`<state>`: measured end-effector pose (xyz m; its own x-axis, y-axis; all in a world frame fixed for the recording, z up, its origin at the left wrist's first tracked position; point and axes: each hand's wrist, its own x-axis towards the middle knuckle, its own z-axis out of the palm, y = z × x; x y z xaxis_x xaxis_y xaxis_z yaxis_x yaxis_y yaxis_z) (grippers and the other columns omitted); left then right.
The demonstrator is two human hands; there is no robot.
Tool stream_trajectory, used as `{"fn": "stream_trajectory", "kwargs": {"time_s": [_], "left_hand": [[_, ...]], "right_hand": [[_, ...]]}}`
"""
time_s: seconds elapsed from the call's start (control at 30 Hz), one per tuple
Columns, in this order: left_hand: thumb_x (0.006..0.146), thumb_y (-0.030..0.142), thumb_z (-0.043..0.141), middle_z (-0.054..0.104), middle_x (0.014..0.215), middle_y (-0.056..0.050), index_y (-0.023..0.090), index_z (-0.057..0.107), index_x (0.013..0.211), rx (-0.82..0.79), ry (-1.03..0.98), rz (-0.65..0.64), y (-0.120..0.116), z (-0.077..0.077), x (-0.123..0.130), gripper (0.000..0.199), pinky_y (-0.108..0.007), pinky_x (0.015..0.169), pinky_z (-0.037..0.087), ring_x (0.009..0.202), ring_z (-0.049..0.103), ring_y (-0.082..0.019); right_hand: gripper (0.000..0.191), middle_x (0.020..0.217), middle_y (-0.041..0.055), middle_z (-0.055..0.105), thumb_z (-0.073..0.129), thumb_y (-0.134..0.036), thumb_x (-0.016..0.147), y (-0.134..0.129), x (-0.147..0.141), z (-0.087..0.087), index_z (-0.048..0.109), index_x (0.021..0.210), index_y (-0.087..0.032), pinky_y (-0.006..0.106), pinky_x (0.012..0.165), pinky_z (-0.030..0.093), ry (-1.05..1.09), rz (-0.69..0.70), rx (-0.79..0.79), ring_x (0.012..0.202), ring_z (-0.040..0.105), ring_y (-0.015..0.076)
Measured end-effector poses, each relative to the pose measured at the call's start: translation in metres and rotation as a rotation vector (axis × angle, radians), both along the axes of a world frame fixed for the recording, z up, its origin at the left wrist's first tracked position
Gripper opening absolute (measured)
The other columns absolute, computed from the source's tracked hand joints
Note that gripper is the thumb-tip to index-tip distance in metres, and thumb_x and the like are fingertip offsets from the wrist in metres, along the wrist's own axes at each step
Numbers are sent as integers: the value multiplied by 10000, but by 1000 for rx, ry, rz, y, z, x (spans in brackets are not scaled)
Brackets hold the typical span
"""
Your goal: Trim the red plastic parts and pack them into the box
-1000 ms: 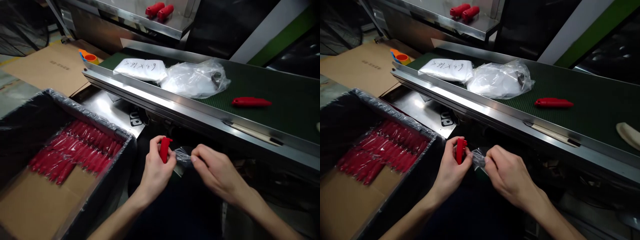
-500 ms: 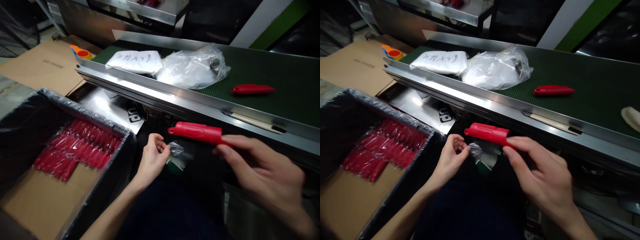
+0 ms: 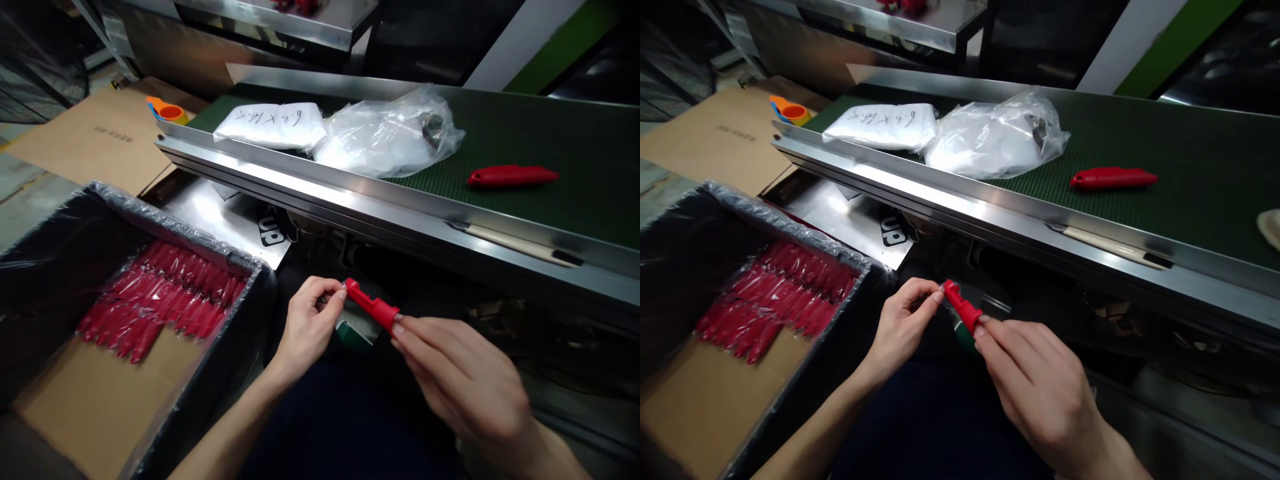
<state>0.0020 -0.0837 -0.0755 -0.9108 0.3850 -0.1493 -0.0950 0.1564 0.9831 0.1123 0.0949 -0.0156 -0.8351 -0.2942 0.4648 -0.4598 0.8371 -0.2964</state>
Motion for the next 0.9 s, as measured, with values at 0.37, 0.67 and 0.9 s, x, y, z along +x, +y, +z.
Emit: {"fn": "stream_trajectory", "kwargs": {"time_s": [0.37,0.67,0.9], "left_hand": [[930,192,558,619,909,-30,203,640,927,52,295,70,1,-9,23,83,-276,776,458,836,585,-152],[942,178,541,632,847,-21,195,626,929,58,252,96,3,-33,35,88,-268,730,483,778,608,-143],[912,120,548,630,857,-41,178,634,923,104,334,46,1,-36,41,104,-276,728,474,785,597,-150]], "right_hand": [[268,973,116,709,630,14,824,-15,-1,-17,649,1073,-84,379,753,515,59,-203,-11,863,661,227],[265,866,64,724,657,-380,891,-50,-1,-54,658,1030,-154,304,743,574,-372,-796,-1274,766,705,174],[188,948,77,733,617,-286,918,-40,4,-64,681,1064,-185,345,759,577,-350,-663,-994,823,707,195]]}}
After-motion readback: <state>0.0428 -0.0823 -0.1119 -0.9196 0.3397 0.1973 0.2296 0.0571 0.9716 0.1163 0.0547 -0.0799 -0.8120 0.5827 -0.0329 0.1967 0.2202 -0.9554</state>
